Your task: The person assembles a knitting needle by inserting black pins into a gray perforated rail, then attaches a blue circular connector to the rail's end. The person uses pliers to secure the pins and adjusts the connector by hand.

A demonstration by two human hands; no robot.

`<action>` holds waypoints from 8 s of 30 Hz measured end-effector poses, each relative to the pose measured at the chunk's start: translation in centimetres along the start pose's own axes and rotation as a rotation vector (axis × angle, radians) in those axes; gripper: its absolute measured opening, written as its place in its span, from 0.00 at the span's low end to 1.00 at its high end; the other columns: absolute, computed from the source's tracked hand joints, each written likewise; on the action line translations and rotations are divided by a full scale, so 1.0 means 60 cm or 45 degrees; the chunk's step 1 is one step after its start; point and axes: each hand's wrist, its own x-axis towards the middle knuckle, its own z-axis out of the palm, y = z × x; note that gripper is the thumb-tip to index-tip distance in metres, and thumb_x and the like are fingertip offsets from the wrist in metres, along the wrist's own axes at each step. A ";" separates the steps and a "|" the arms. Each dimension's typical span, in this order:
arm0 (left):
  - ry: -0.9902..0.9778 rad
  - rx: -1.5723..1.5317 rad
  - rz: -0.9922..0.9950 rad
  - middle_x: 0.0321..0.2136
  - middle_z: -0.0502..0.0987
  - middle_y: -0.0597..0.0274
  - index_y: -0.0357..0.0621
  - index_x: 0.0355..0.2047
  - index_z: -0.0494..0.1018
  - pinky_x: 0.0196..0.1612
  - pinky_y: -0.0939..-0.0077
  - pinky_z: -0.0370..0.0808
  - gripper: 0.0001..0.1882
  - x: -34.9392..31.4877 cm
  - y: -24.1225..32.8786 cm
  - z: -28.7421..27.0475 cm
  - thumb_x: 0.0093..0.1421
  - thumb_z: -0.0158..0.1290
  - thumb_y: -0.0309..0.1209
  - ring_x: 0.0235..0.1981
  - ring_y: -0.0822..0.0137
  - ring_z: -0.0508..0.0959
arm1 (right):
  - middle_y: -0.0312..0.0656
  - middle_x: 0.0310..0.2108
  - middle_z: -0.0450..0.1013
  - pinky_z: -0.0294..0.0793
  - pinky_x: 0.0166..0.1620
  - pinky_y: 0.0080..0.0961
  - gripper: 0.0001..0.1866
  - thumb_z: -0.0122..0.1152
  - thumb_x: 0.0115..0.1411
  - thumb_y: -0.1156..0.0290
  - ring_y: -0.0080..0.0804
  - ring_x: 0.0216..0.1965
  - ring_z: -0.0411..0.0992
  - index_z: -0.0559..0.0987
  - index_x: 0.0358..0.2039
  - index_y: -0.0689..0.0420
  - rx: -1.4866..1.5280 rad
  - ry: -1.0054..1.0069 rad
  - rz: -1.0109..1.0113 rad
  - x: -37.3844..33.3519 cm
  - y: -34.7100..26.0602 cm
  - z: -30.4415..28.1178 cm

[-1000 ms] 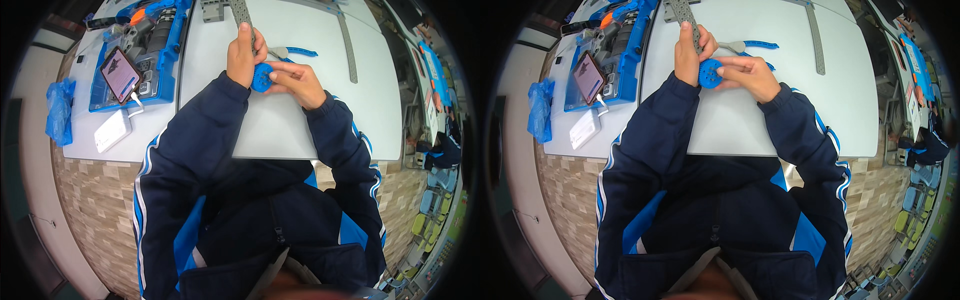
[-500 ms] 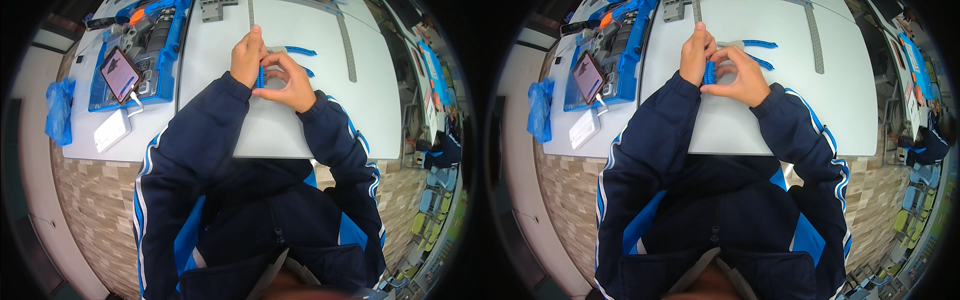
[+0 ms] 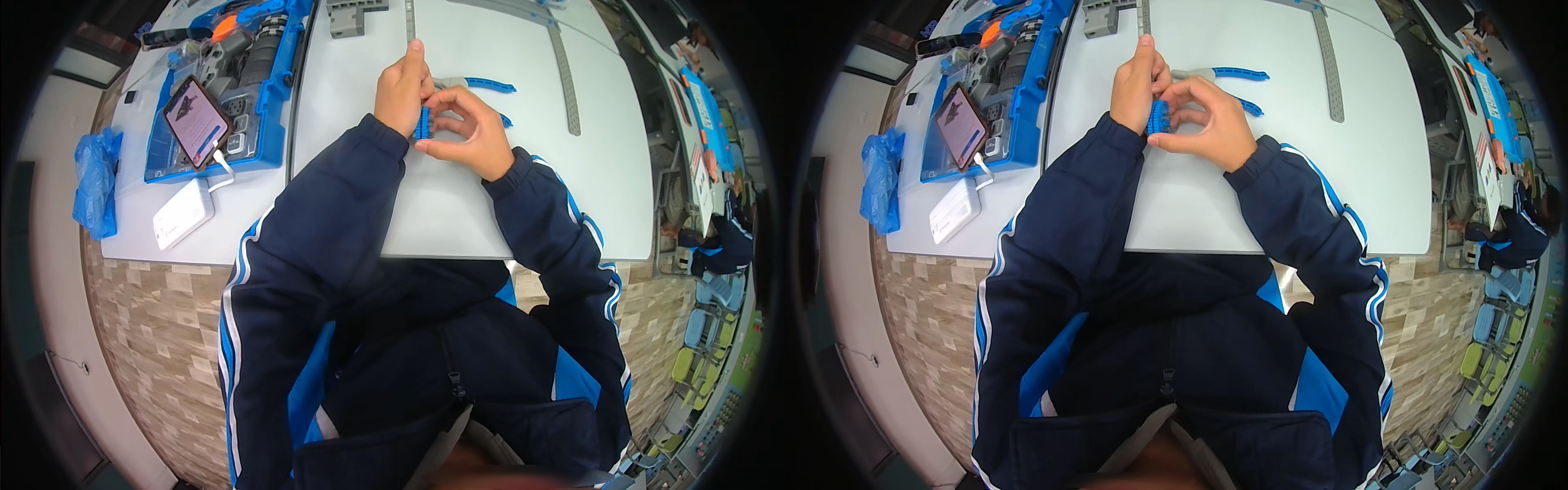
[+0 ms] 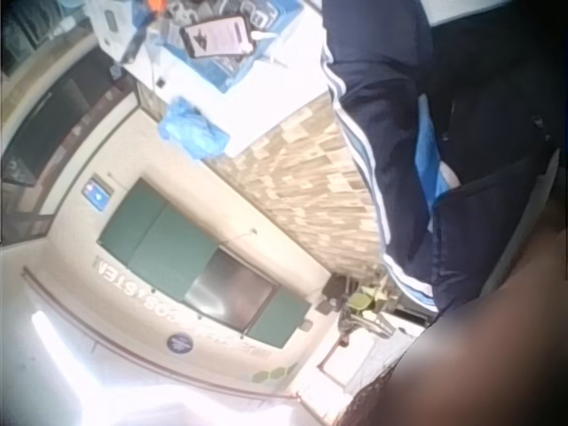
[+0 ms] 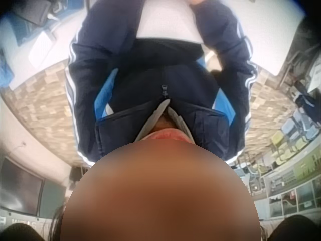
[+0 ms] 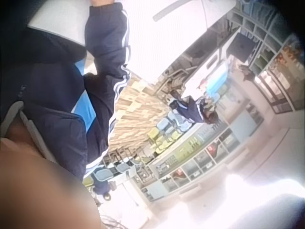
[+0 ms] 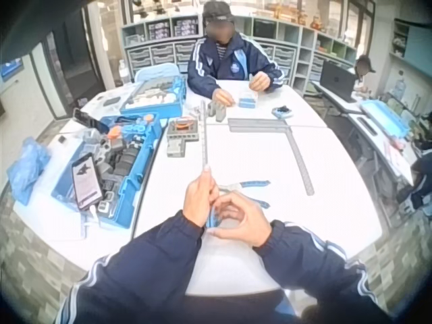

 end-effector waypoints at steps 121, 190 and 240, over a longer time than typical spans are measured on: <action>0.126 -0.127 -0.114 0.14 0.63 0.68 0.42 0.19 0.65 0.22 0.78 0.62 0.28 -0.010 -0.031 0.015 0.67 0.46 0.52 0.16 0.76 0.62 | 0.30 0.15 0.65 0.45 0.16 0.16 0.14 0.59 0.58 0.67 0.12 0.11 0.51 0.73 0.19 0.61 0.163 0.144 0.429 0.065 -0.102 -0.051; 0.314 -0.457 -0.110 0.17 0.57 0.69 0.50 0.21 0.57 0.30 0.75 0.66 0.25 -0.026 -0.029 0.027 0.69 0.42 0.52 0.21 0.74 0.57 | 0.35 0.27 0.61 0.65 0.33 0.21 0.23 0.56 0.66 0.57 0.21 0.29 0.59 0.73 0.45 0.70 0.650 0.544 0.169 0.043 -0.078 -0.008; -0.352 1.821 0.702 0.67 0.52 0.41 0.43 0.66 0.56 0.68 0.41 0.44 0.35 -0.138 -0.035 -0.074 0.65 0.46 0.49 0.70 0.44 0.48 | 0.48 0.55 0.70 0.63 0.59 0.44 0.21 0.60 0.60 0.64 0.52 0.59 0.65 0.74 0.54 0.52 -1.602 0.373 -0.144 0.085 0.112 -0.177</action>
